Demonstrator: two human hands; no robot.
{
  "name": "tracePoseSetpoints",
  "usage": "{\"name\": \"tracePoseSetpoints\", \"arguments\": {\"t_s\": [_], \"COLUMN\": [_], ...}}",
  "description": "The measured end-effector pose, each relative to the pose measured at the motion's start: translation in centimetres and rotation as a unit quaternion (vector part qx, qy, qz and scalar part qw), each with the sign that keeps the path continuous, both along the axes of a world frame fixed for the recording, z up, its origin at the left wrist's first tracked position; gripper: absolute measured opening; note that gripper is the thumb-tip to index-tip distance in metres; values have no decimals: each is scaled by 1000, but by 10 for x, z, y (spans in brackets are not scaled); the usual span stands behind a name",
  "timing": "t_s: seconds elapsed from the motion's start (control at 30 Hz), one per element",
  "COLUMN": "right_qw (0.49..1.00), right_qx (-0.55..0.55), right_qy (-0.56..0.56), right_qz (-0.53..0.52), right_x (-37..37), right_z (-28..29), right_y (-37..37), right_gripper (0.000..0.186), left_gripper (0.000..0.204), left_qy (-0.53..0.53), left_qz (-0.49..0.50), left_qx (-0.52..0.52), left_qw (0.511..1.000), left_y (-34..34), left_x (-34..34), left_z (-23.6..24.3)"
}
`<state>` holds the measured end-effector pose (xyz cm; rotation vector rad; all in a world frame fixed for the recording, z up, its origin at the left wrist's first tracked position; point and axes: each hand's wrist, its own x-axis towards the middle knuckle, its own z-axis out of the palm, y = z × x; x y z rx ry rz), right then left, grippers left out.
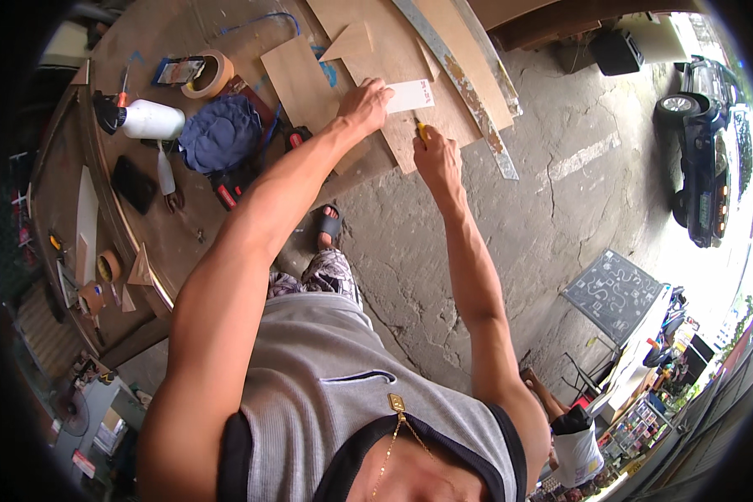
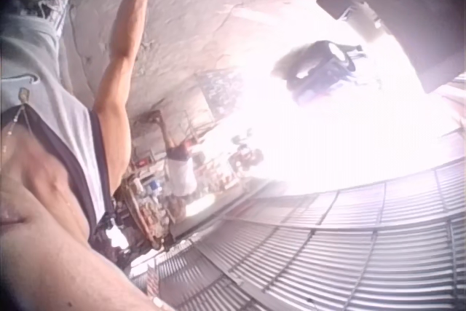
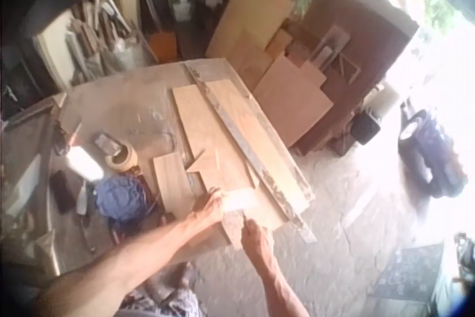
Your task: The person uses a hand saw to cut a triangular piece of wood on a workbench, then applies glue to the cut edge with a brush. The person also handles a utility knife and a small white rectangular piece.
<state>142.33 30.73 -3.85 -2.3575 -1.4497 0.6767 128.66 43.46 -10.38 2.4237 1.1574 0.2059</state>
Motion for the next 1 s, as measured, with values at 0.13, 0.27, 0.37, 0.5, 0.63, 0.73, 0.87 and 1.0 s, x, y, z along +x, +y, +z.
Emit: {"name": "tracePoseSetpoints", "arguments": {"t_s": [0.13,0.27,0.37,0.5,0.63,0.73,0.87,1.0], "right_qw": [996,986,978,791,774,626,683,908], "right_qx": [53,158,188,243,135,124,153,233], "right_qy": [12,-15,-84,550,616,769,712,346], "right_qz": [-67,-58,20,-112,56,33,51,24], "right_x": [22,19,28,14,-12,-40,-58,-64], "right_z": [-36,-65,-75,-7,47,71,85,87], "right_y": [11,28,44,60,56,47,40,32], "right_gripper": [30,37,47,61,36,28,25,23], "left_gripper": [50,42,30,21,24,27,21,21], "left_qy": [76,78,-185,-318,-465,-546,-549,-310], "left_qz": [47,119,126,123,121,80,73,84], "left_qx": [55,-32,-176,-349,-452,-548,-447,-16], "left_qw": [994,989,959,873,752,629,703,947], "left_y": [6,17,29,25,-2,-22,-37,-34], "left_x": [4,10,-10,-56,-81,-93,-98,-103], "left_z": [10,3,16,74,126,148,163,162]}}
